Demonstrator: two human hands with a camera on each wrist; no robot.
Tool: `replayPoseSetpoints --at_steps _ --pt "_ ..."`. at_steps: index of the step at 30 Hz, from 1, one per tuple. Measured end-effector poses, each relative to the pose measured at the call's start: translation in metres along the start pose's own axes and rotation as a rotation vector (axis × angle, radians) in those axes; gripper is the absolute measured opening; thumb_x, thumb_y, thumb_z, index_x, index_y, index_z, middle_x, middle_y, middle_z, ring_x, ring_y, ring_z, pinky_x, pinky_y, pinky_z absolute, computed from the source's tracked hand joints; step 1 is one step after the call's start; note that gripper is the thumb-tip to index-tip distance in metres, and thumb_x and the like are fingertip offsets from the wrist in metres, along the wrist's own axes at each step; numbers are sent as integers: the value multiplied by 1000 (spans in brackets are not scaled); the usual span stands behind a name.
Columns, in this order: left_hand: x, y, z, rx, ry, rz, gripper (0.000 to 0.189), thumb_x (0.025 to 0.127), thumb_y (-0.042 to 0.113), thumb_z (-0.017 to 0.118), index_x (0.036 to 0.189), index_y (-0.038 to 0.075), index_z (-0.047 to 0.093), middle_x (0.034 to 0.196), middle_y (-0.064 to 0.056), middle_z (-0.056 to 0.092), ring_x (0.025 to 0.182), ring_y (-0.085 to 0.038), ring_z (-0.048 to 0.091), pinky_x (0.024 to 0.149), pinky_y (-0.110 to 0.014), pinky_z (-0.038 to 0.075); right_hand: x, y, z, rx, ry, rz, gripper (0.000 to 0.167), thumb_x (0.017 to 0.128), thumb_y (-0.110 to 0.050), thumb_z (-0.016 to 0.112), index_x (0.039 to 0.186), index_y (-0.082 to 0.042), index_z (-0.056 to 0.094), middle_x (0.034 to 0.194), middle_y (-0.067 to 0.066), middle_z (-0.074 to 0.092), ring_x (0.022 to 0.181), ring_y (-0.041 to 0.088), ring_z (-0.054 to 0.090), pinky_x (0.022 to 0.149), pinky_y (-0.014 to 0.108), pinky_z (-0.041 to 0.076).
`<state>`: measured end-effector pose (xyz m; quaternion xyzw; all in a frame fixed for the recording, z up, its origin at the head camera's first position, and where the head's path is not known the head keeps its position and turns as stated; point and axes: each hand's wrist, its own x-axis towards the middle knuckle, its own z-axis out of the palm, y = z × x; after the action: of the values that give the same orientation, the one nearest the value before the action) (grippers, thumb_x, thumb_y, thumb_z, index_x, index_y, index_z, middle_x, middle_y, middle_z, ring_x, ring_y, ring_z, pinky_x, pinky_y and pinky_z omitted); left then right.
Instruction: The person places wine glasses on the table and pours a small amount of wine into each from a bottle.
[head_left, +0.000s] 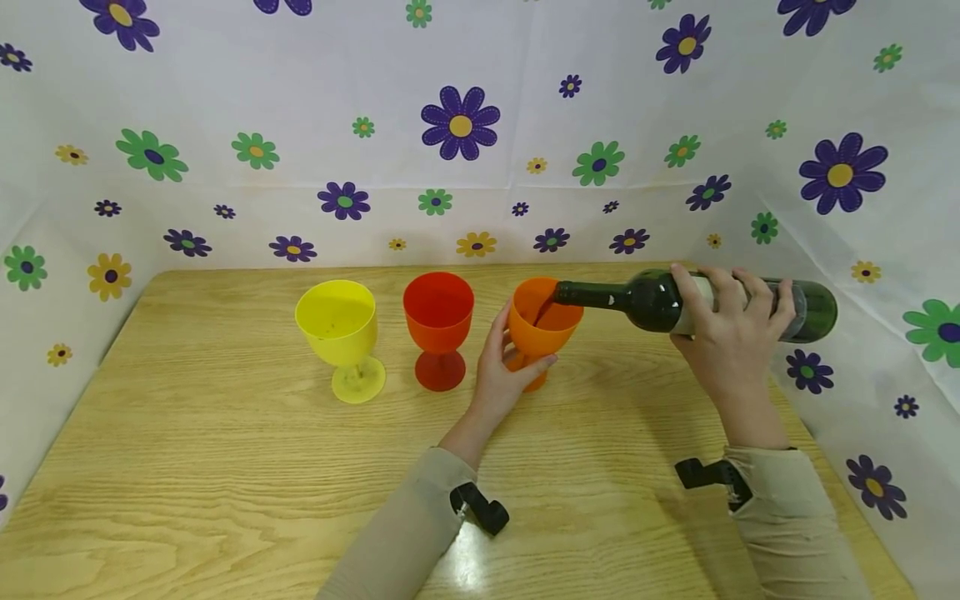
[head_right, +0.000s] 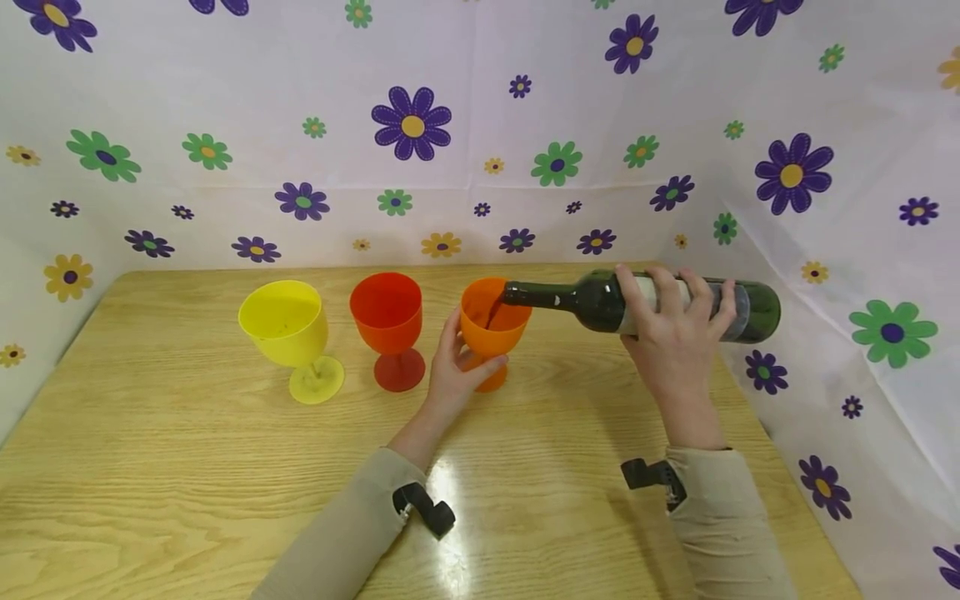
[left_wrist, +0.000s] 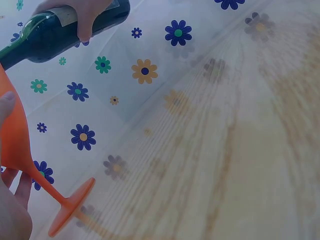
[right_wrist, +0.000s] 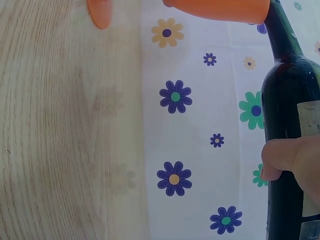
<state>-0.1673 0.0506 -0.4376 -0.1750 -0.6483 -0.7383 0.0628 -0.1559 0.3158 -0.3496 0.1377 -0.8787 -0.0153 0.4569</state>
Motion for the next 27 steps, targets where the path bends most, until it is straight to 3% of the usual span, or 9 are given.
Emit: replayPoseSetpoints --at_steps 9,16,23,27 --pt "-1 2 0 -2 6 6 82 82 6 75 150 13 29 143 -7 42 118 -25 46 101 -41 42 0 1 1 -9 36 -10 93 55 -5 91 135 -29 52 123 15 54 115 44 44 105 67 13" --pt "0 2 0 -1 5 5 82 82 5 75 149 11 29 143 -8 41 118 -25 47 101 -39 42 1 2 0 -12 19 -15 93 56 -5 91 136 -29 50 125 15 53 116 45 43 105 67 12" --pt "6 -27 2 -2 17 5 87 79 5 77 151 16 27 146 -6 39 120 -26 46 101 -38 41 1 1 -1 -12 19 -11 92 56 -5 91 136 -29 51 124 15 53 116 44 43 105 67 12" --pt "6 -32 2 -3 21 14 87 80 10 78 150 23 29 145 0 40 120 -23 46 101 -36 42 1 1 -1 -11 3 -4 94 57 -4 90 137 -29 49 125 15 52 117 44 43 106 66 11"
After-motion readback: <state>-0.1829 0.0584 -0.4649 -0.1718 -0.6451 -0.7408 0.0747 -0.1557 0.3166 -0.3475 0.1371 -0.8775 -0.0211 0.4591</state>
